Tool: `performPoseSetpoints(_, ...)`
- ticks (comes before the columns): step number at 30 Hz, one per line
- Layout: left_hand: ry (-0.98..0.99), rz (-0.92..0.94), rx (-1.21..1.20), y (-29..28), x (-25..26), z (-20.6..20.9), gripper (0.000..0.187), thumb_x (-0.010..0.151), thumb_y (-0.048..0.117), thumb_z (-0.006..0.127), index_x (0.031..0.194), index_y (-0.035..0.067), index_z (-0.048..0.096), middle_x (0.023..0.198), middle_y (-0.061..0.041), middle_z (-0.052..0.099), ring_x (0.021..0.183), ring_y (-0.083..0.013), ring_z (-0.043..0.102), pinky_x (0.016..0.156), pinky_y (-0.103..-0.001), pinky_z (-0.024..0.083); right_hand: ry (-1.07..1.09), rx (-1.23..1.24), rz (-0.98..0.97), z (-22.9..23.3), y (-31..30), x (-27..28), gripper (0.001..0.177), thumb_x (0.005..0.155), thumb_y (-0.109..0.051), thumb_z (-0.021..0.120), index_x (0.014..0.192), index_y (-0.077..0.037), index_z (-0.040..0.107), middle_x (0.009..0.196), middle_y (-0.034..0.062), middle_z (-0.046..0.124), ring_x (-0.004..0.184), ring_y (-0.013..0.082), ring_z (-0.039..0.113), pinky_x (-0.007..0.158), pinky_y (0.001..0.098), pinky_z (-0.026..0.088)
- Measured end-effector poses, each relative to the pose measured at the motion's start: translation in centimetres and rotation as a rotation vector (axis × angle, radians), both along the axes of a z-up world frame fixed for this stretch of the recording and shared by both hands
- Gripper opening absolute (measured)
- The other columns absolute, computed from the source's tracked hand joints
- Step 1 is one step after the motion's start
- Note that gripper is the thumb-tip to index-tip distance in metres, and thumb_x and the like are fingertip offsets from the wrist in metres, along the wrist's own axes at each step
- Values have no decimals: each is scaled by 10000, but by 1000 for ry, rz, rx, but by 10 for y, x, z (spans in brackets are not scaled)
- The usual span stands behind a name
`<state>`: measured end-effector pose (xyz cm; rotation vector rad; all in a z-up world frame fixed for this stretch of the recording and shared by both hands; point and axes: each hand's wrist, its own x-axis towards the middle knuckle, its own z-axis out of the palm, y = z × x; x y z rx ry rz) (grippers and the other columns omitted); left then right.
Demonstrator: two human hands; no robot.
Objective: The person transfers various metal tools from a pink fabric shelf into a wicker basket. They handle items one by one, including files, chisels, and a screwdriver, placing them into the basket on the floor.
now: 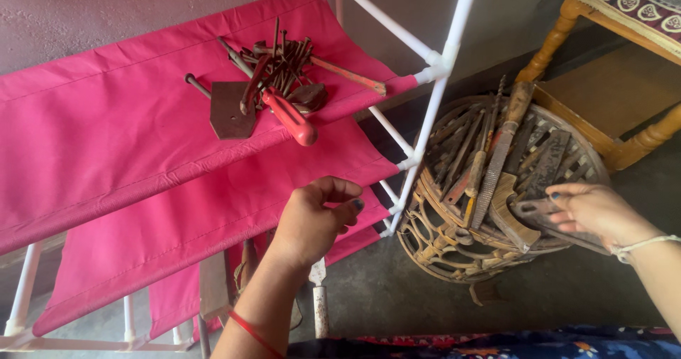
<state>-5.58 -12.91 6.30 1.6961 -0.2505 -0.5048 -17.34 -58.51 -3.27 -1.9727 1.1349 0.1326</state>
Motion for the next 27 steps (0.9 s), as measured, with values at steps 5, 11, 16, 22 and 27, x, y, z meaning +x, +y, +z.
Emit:
performPoseSetpoints(5, -25, 23, -16, 11, 9, -4, 230, 858, 78, 717, 1078, 12, 718, 857, -44, 735, 708, -111, 671, 641, -271, 556, -124, 20, 40, 21, 20, 8, 443, 1047, -142, 551, 1485, -74, 529, 1394, 182, 631, 1118, 273, 696, 952, 385, 567)
performPoseSetpoints(11, -46, 122, -93, 34, 18, -2, 211, 875, 71, 721, 1075, 2, 723, 853, -53, 717, 703, -112, 658, 638, -270, 541, -310, -143, 234, 61, 87, 21, 494, 926, -120, 634, 1419, -127, 597, 1415, 54, 643, 1104, 229, 691, 900, 378, 543)
performPoseSetpoints(16, -20, 225, -33, 55, 19, 6, 228, 874, 87, 709, 1093, 25, 720, 882, -35, 724, 715, -123, 675, 639, -277, 531, -385, -277, 308, 85, 148, 33, 437, 909, -158, 681, 1345, -179, 665, 1308, 31, 706, 1063, 186, 680, 921, 355, 531)
performPoseSetpoints(22, 22, 309, -10, 84, 16, 11, 238, 886, 96, 709, 1115, 32, 727, 887, -55, 722, 760, -146, 685, 667, -287, 540, -575, -209, 409, 86, 206, 55, 378, 901, -117, 695, 1278, -139, 685, 1207, 26, 733, 910, 179, 693, 779, 321, 579)
performPoseSetpoints(27, 4, 333, -1, 107, 18, 9, 248, 874, 99, 716, 1110, 22, 727, 904, -52, 728, 754, -156, 691, 671, -304, 563, -700, -102, 570, 62, 248, 72, 336, 898, -92, 683, 1234, -98, 675, 1146, 43, 750, 884, 130, 730, 761, 265, 597)
